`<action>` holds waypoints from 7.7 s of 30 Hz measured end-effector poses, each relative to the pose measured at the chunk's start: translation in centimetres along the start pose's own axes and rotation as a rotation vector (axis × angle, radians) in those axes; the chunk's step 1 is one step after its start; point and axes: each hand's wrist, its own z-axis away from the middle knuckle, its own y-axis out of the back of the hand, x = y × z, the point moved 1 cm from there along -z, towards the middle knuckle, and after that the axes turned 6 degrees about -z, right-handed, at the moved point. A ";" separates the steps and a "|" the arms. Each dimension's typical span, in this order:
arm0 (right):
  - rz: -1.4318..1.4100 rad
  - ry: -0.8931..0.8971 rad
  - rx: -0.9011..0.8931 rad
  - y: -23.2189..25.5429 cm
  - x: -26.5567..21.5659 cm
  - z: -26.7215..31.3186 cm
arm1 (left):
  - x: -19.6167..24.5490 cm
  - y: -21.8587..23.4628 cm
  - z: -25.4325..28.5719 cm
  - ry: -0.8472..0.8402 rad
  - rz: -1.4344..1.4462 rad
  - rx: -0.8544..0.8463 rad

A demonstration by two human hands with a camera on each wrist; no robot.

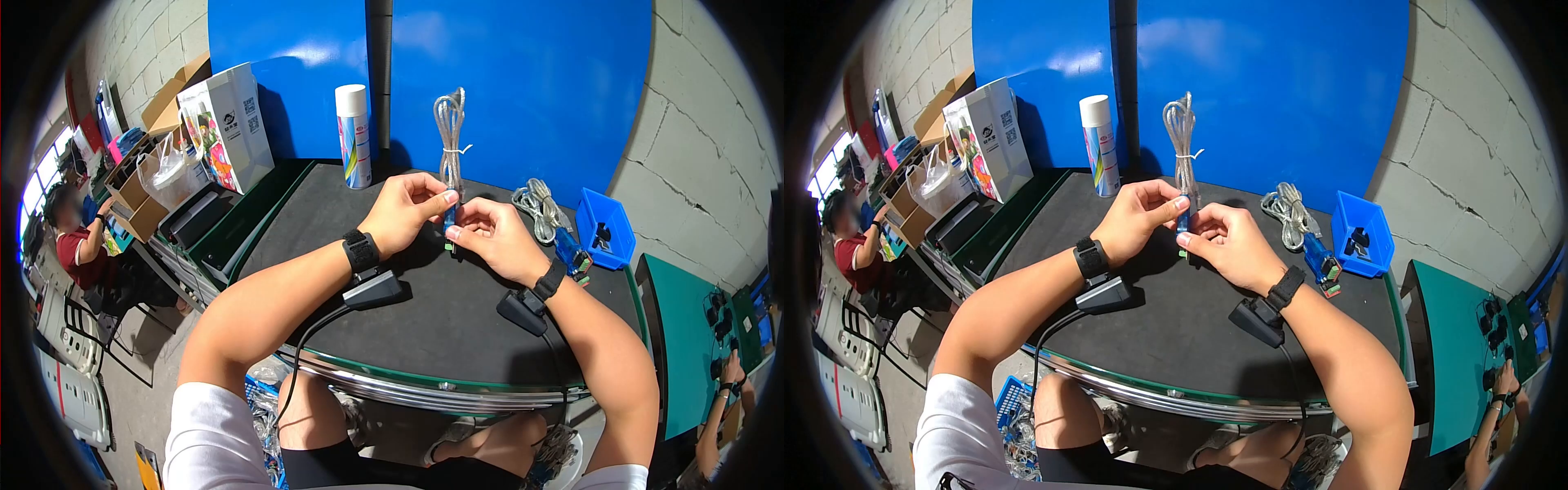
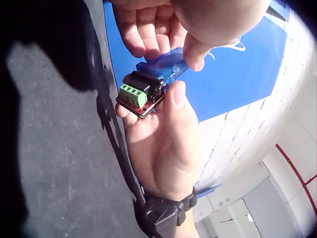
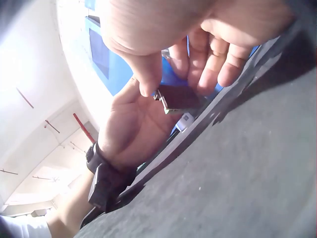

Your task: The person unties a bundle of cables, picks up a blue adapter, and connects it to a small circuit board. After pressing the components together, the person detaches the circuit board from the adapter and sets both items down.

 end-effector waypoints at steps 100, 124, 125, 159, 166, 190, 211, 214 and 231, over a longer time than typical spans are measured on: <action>0.032 -0.077 0.093 -0.4 -1.0 0.2 | -0.4 0.0 -0.2 0.055 -0.037 0.072; -0.011 -0.072 0.071 -0.3 0.2 -0.1 | 0.9 -0.1 -0.1 0.057 -0.086 0.037; -0.036 -0.071 0.084 -0.3 0.3 -0.1 | 1.1 -0.1 -0.1 0.070 -0.105 0.054; 0.024 -0.093 0.069 -0.4 -1.1 0.0 | 0.6 0.0 -0.1 -0.007 -0.078 0.090; 0.020 -0.059 0.106 -0.5 -1.2 -0.2 | -0.1 -0.6 -0.2 -0.022 -0.033 0.159; 0.072 -0.127 0.049 -0.3 -1.4 -0.3 | 0.3 -0.8 0.2 0.054 -0.062 0.204; 0.054 -0.147 0.038 -0.2 -0.8 -0.2 | 0.9 -1.1 0.5 0.035 -0.036 0.217; 0.055 -0.100 0.007 -0.7 0.4 0.5 | 0.5 0.7 0.0 0.089 0.019 0.246; 0.549 0.090 0.151 -0.3 -1.4 0.4 | 0.3 0.5 0.0 0.227 0.198 0.051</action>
